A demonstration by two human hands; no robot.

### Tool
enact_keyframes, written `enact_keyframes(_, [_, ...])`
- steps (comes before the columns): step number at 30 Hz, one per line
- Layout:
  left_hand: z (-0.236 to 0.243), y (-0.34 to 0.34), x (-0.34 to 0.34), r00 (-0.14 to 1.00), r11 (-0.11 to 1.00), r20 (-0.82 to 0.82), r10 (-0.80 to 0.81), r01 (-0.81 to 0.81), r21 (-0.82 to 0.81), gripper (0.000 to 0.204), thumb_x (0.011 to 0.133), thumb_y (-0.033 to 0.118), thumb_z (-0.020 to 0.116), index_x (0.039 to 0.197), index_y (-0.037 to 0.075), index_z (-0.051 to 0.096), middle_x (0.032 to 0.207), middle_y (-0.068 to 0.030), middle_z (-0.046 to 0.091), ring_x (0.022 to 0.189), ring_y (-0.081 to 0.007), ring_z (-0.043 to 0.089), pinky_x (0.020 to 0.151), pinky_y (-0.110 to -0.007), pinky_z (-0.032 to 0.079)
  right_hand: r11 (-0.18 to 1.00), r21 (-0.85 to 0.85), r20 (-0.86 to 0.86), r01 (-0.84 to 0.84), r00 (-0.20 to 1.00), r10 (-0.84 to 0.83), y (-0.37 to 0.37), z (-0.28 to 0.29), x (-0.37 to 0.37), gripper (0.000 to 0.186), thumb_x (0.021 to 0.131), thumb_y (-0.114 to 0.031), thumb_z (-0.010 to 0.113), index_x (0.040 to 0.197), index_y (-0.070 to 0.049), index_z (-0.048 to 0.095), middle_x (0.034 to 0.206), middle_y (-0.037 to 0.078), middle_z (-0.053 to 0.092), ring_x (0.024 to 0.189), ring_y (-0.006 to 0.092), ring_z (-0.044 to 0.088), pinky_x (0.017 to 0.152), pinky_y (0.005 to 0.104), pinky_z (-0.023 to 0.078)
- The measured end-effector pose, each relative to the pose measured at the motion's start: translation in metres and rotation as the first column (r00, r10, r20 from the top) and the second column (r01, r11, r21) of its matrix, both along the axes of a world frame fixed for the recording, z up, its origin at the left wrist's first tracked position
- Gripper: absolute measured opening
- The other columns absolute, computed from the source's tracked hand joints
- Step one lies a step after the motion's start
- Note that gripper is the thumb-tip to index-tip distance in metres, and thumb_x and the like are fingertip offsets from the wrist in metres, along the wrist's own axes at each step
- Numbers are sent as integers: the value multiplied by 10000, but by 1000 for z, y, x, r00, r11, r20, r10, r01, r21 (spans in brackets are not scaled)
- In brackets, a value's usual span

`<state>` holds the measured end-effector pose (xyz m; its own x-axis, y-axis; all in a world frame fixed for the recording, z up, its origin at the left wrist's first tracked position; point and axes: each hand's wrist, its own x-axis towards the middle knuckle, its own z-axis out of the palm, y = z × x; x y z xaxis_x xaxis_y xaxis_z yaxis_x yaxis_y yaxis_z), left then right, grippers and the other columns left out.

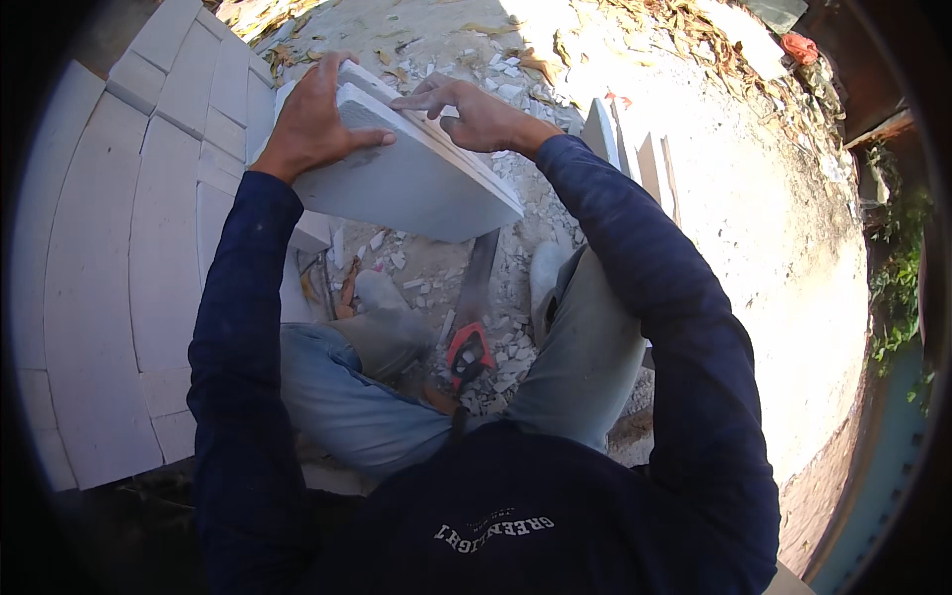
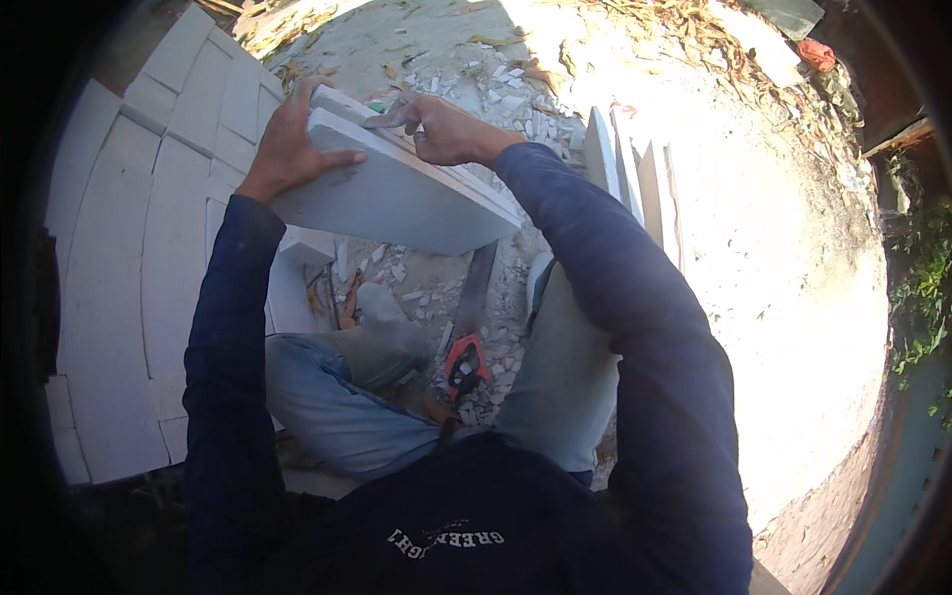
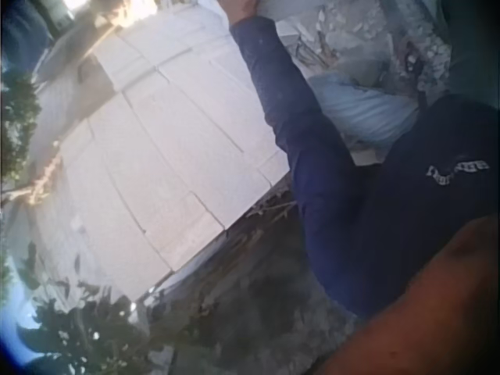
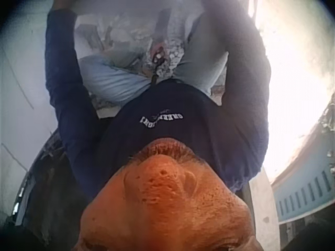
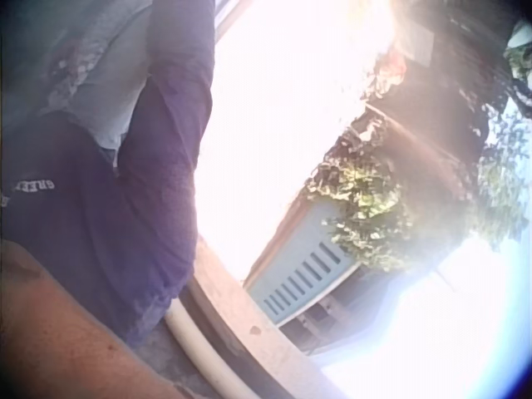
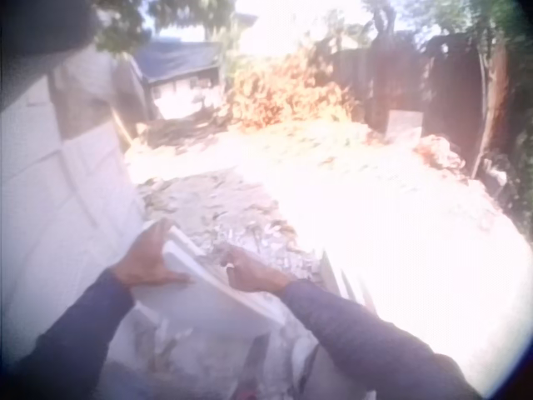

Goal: The person sits on the ground and uses a hand saw to cut a white wooden plank. They hold the plank between their legs, saw through it, and then break the cut piece apart by hand.

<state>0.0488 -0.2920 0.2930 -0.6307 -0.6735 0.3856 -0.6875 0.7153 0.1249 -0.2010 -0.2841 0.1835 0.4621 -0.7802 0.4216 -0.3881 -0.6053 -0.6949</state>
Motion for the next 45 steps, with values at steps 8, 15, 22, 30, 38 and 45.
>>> enact_keyframes(8, [-2,12,12,999,1000,-37,5,-5,-7,1007,567,470,975,1332,29,491,1152,-235,648,1124,-395,640,979,-445,514,995,-41,51,-86,995,88,16,14,14,602,810,100,529,1302,-192,716,1229,178,638,1153,343,605,1078,412,455])
enact_keyframes(15, [-3,13,7,997,999,-72,-37,35,-33,972,563,441,982,1311,40,509,1133,-233,660,1104,-403,648,963,-442,521,992,-124,124,14,992,2,15,15,17,307,893,-9,662,1165,-100,771,1084,155,721,985,313,672,925,386,525])
enact_keyframes(22, [-3,15,11,996,999,-84,-33,30,-35,946,558,395,987,1309,47,529,1129,-212,672,1093,-399,654,954,-437,524,986,-165,64,7,998,4,9,21,24,235,909,-80,726,1138,-60,771,1032,157,735,906,291,687,846,369,539])
enact_keyframes(30, [-5,21,8,993,996,-89,-75,72,-44,984,564,408,985,1351,48,518,1170,-214,659,1134,-399,641,980,-444,520,951,-309,-74,-15,997,-8,20,37,18,235,880,-53,735,1109,-12,765,1031,158,722,876,318,689,811,384,553])
enact_keyframes(38, [-6,23,13,995,999,-94,-43,41,-18,993,558,407,994,1359,67,514,1180,-211,658,1140,-396,641,996,-445,519,930,-366,-152,-45,988,-12,26,42,28,138,857,-44,694,940,67,691,935,175,662,825,357,663,758,405,546])
enact_keyframes(45, [-5,23,21,993,999,-108,-44,45,6,949,570,400,985,1333,74,524,1156,-201,672,1113,-373,659,980,-433,527,947,-317,-132,54,986,-101,24,43,12,124,847,-66,669,865,44,615,812,141,611,736,288,659,691,390,537])
